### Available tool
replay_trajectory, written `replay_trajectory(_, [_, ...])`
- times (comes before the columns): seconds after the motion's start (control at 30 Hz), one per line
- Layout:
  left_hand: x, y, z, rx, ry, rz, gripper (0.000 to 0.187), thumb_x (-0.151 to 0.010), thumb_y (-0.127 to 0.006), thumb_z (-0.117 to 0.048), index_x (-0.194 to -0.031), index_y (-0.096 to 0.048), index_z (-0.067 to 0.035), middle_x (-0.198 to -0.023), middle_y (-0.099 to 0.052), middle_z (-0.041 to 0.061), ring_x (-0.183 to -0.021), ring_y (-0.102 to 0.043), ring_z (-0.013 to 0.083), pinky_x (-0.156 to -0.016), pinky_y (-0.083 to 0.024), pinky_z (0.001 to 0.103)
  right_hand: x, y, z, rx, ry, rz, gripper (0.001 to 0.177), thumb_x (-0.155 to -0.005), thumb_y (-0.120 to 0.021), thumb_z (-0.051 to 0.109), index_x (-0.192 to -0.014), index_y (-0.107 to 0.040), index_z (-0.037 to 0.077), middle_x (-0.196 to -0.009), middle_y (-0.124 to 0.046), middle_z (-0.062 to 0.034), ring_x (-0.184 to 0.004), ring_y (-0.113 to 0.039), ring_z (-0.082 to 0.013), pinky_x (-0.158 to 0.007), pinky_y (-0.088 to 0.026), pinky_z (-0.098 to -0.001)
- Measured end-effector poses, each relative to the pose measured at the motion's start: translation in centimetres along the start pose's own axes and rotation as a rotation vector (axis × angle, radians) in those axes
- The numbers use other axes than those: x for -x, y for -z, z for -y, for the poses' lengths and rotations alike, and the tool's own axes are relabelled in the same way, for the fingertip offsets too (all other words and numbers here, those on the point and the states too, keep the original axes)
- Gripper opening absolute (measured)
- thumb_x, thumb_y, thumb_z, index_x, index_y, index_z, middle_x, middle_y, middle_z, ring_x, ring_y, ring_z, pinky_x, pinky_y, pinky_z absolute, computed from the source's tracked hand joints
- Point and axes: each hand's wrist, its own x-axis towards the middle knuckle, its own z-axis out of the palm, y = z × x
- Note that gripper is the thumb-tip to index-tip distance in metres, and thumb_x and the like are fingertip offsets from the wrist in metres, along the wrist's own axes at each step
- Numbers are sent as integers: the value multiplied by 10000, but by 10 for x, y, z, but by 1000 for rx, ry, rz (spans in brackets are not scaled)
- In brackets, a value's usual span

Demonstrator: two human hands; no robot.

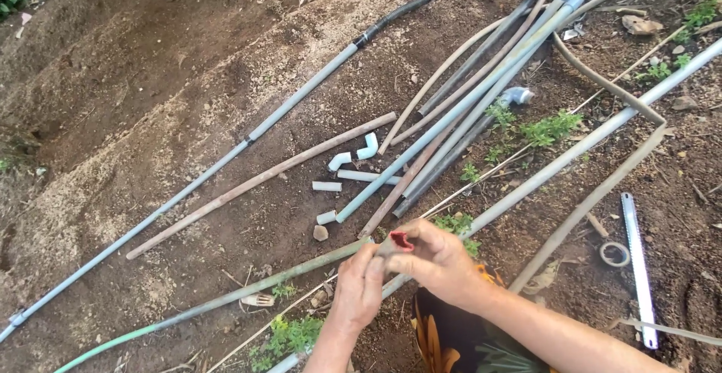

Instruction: The person handles a long, flexible metal strip, bending and straightening it with both hands. They then pick up a long metal pipe and a smaller pipe segment, aligning them together to join the pieces.

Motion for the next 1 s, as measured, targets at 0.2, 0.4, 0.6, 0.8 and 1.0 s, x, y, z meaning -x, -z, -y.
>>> replay_trajectory(0.2, [13, 6, -7, 104, -226, -61, 426, -1024, -220, -372, -879, -486, -72, -663, -468, 6, -478, -407, 99, -382, -432, 229, -2, -5, 15, 198, 256, 214, 468, -783, -736, 239, -1140, -541, 5, -967, -609, -89, -850, -612, -171, -810, -550, -276])
replay_trajectory(0.4, [26, 6, -7, 9, -209, -77, 360, -966, -247, -320, -838, -467, -66, -659, -421, 20, -532, -391, 137, -424, -396, 281, 5, -12, 11, 233, 352, 183, 441, -815, -691, 311, -1082, -555, -13, -944, -613, -116, -861, -616, -212, -814, -553, -315])
replay_trajectory(0.6, [19, 1, -12, -88, -98, -144, 618, -991, -189, -528, -1002, -590, -58, -780, -614, 41, -627, -609, 180, -549, -513, 299, -5, -5, 21, 367, 322, 92, 225, -876, -609, 244, -918, -591, 23, -708, -542, -37, -593, -485, -147, -562, -421, -258])
replay_trajectory(0.8, [8, -37, 13, -227, 149, -51, 352, -917, -322, -315, -974, -598, -105, -710, -626, 57, -581, -579, 214, -540, -435, 364, 5, 45, -7, 344, 132, 61, 230, -909, -553, 272, -848, -574, 51, -651, -492, -11, -549, -466, -124, -486, -387, -246])
replay_trajectory(1.0, [-10, -46, 21, -428, 232, 75, 510, -911, -226, -492, -1030, -560, -126, -693, -576, -3, -563, -567, 176, -468, -457, 318, 25, 127, -31, 391, -703, -199, 179, -841, -615, 257, -952, -617, 117, -791, -600, -8, -623, -535, -87, -548, -479, -205])
